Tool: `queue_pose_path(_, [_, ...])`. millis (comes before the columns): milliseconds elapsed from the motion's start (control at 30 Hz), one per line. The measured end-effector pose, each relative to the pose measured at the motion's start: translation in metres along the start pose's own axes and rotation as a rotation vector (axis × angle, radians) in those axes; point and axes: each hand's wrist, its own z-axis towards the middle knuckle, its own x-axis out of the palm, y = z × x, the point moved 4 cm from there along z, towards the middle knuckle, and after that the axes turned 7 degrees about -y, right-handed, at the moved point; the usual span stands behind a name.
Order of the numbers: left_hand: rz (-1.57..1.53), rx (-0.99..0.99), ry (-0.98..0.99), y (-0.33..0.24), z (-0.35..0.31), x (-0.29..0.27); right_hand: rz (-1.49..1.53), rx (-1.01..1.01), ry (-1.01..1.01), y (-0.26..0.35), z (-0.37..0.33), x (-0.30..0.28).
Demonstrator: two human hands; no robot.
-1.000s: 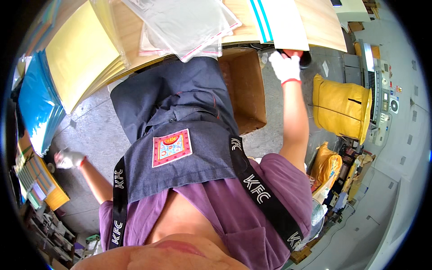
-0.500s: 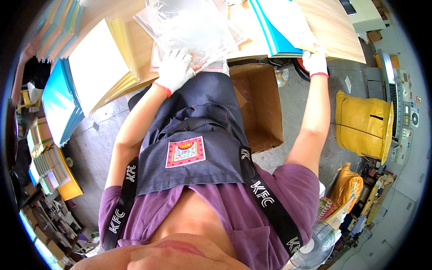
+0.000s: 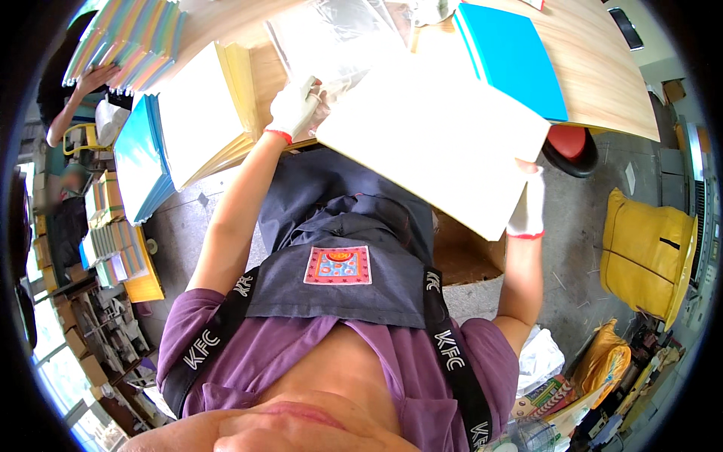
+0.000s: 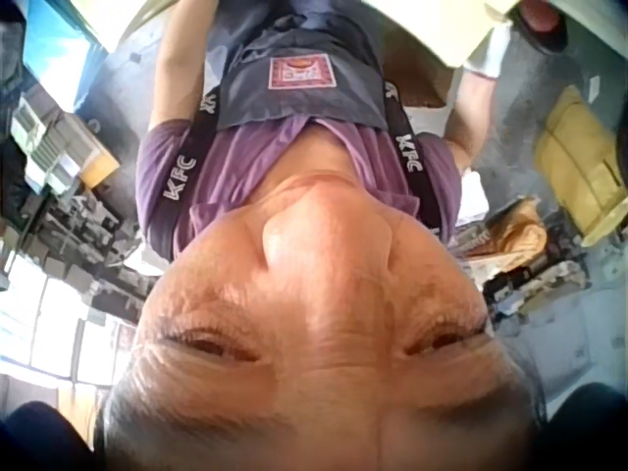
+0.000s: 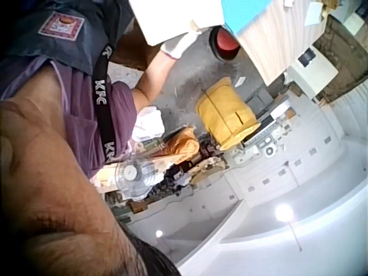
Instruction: The person places yellow and blue notebooks into clear plastic bags at a table. They handle the items one at a time, inserting them into the bags and stacking the packaged items on the table.
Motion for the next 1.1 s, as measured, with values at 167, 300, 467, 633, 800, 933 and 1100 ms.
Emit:
queue_pose_path(167, [-0.272, -0.020, -0.098, 0.019, -0.023, 0.012, 0.052, 0.211, 0.158, -0.051, 0.002, 0.018])
queue_pose_path(300, [-0.110, 0.172, -0.207, 0.019, -0.035, 0.015, 0.065, 0.129, 0.123, -0.060, 0.012, 0.030])
queue_pose_path(467, [-0.016, 0.109, -0.266, -0.003, -0.028, -0.003, 0.203, 0.150, 0.107, -0.091, 0.032, 0.025])
queue_pose_path(633, [-0.155, 0.158, -0.280, -0.009, -0.023, -0.005, 0.304, 0.199, 0.015, -0.122, 0.024, 0.048])
queue_pose_path(800, [-0.211, 0.041, -0.338, -0.003, -0.033, -0.014, 0.276, 0.197, 0.017, -0.130, 0.021, 0.065])
queue_pose_path(933, [-0.391, 0.112, -0.369, -0.033, -0.060, -0.016, 0.311, 0.189, 0.030, -0.133, 0.024, 0.066])
queue_pose_path(1100, [-1.347, -0.356, -0.537, -0.057, -0.084, 0.024, 0.341, 0.166, 0.134, -0.140, 0.028, 0.066])
